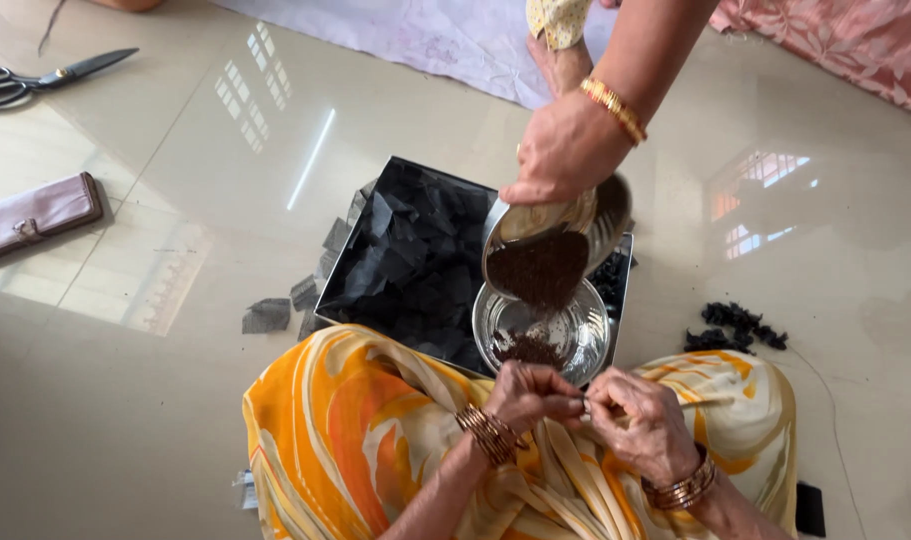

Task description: Manually assemble fabric components by rolling small fabric strips with a substance.

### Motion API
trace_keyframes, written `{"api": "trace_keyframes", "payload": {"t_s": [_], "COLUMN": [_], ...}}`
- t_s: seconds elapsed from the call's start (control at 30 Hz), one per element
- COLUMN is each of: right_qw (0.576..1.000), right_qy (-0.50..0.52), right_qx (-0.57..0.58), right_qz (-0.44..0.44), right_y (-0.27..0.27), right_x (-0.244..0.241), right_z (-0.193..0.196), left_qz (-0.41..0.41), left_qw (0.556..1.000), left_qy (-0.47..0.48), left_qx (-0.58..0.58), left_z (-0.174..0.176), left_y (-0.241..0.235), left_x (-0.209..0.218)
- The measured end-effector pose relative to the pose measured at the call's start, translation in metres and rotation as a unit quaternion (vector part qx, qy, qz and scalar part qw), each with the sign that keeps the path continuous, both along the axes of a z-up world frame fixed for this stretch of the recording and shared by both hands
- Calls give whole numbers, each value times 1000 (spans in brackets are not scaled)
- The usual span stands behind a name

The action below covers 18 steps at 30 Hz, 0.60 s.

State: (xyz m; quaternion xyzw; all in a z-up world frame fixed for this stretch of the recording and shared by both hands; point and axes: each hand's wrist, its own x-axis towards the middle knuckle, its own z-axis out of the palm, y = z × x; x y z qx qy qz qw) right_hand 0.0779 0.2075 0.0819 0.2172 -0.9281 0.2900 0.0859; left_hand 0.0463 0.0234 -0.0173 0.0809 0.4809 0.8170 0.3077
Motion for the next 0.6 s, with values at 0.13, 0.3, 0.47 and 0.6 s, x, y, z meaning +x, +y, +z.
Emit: {"api": "trace_keyframes", "payload": {"t_s": [0.13, 0.3, 0.47, 0.6], "right_qw": [968, 884, 882, 865], "right_qy": [-201, -328, -326, -350], "right_qx": [-106, -305, -306, -322], "right_qz": [-102, -134, -152, -160], "right_y": [20, 41, 41, 37], "right_x": [10, 21, 23, 15], "right_z": [-31, -62, -58, -45], "left_qz": [21, 5, -6, 17], "left_qw": [999, 993, 998, 998], "left_qy": [-35, -112, -59, -6], "left_qx": [2, -26, -34, -55], "left_z": [8, 9, -10, -6], "left_y": [3, 9, 15, 18], "left_x": [11, 13, 14, 15]}}
